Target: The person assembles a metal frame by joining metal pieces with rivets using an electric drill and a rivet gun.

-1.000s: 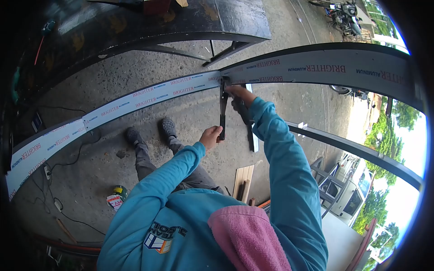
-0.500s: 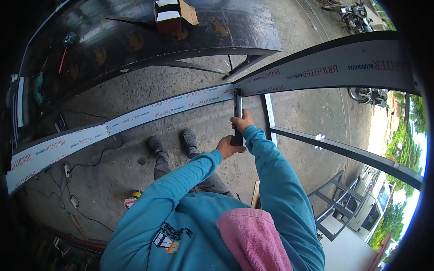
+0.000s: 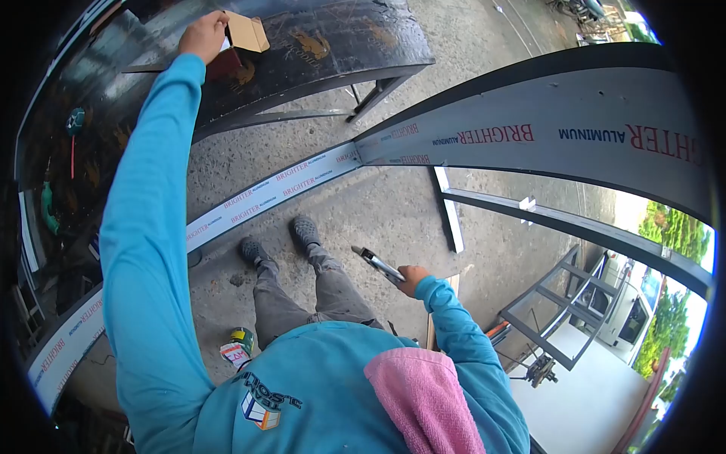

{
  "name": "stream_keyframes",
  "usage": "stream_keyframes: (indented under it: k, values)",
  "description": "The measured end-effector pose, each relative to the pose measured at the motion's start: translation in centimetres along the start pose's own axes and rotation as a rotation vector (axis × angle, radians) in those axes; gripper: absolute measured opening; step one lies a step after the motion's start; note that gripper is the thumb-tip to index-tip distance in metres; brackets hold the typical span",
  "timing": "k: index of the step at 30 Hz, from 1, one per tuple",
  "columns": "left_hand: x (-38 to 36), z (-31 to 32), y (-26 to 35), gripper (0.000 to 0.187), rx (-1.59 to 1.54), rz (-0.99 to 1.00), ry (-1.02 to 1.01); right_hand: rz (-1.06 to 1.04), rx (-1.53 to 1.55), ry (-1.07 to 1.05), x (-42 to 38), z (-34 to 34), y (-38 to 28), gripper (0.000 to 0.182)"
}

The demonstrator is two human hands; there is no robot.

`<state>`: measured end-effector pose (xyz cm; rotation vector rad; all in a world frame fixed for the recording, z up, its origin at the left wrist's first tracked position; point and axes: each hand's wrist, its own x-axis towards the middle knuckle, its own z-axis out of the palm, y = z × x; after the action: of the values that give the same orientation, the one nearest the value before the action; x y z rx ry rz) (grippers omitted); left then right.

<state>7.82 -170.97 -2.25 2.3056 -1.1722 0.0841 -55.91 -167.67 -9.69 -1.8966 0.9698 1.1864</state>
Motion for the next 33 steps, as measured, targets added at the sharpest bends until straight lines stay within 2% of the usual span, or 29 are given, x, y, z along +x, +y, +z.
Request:
stream_keyframes:
  k: [1,2,4,5,7,9,10,11,13,19,27,29,30,31,32,33]
  values:
    - [1.9,0.9,-0.5,0.017,0.124,-0.102,-0.219,-0.072,-0.071,0.109,0.4,2.3,1.4,0.026]
    - [3.4,1.9,-0.9,0.016,0.107,-0.137,-0.249,0.080,-0.085,0.053,-0.8,2.5,0.5,0.025]
    - [5.1,1.5,1.1,0.020,0.186,-0.169,-0.378,-0.036,0.120,0.199,-3.4,4.5,1.5,0.020]
    - [5.5,2.2,1.7,0.020,0.186,-0.175,-0.377,-0.118,0.248,0.280,-5.3,4.8,1.7,0.018]
    - [4.8,3.2,1.4,0.023,0.390,0.062,-0.367,-0.099,0.478,0.302,-7.6,5.8,2.1,0.013]
    - [4.2,4.0,-1.3,0.029,0.342,-0.008,-0.431,-0.209,0.902,0.374,-6.7,8.7,3.3,0.009]
    - [4.1,3.6,-2.1,0.029,0.385,-0.023,-0.418,-0.147,0.981,0.383,-6.6,8.9,2.4,0.007]
    - [4.3,2.8,-1.7,0.034,0.425,-0.009,-0.510,-0.091,1.056,0.391,-6.5,8.1,0.9,0.005]
    - [5.9,2.2,-2.4,0.034,0.431,-0.027,-0.525,-0.049,1.135,0.496,-4.9,7.4,-1.7,0.003]
    - [7.3,2.1,-3.6,0.034,0.360,-0.121,-0.526,-0.143,1.117,0.462,-0.3,6.8,-3.5,0.003]
    - [5.9,2.2,-3.6,0.035,0.244,-0.227,-0.548,-0.323,0.998,0.342,-0.6,5.0,-5.0,0.005]
    - [4.4,2.0,-4.1,0.036,0.163,-0.221,-0.452,-0.303,0.952,0.330,-0.1,5.3,-4.1,0.008]
    - [3.3,-0.5,-2.6,0.031,0.133,-0.195,-0.321,-0.325,0.949,0.342,0.0,5.3,-3.9,0.007]
    - [1.9,-2.9,-1.3,0.029,0.081,-0.183,-0.160,-0.360,0.940,0.330,0.2,5.2,-4.0,0.007]
    - [0.6,-2.7,-1.4,0.026,-0.005,-0.137,0.207,-0.373,0.900,0.310,0.4,4.7,-3.7,0.006]
    - [-1.2,-3.6,-0.8,0.021,-0.162,-0.166,0.378,-0.392,0.857,0.292,0.3,4.2,-3.8,0.007]
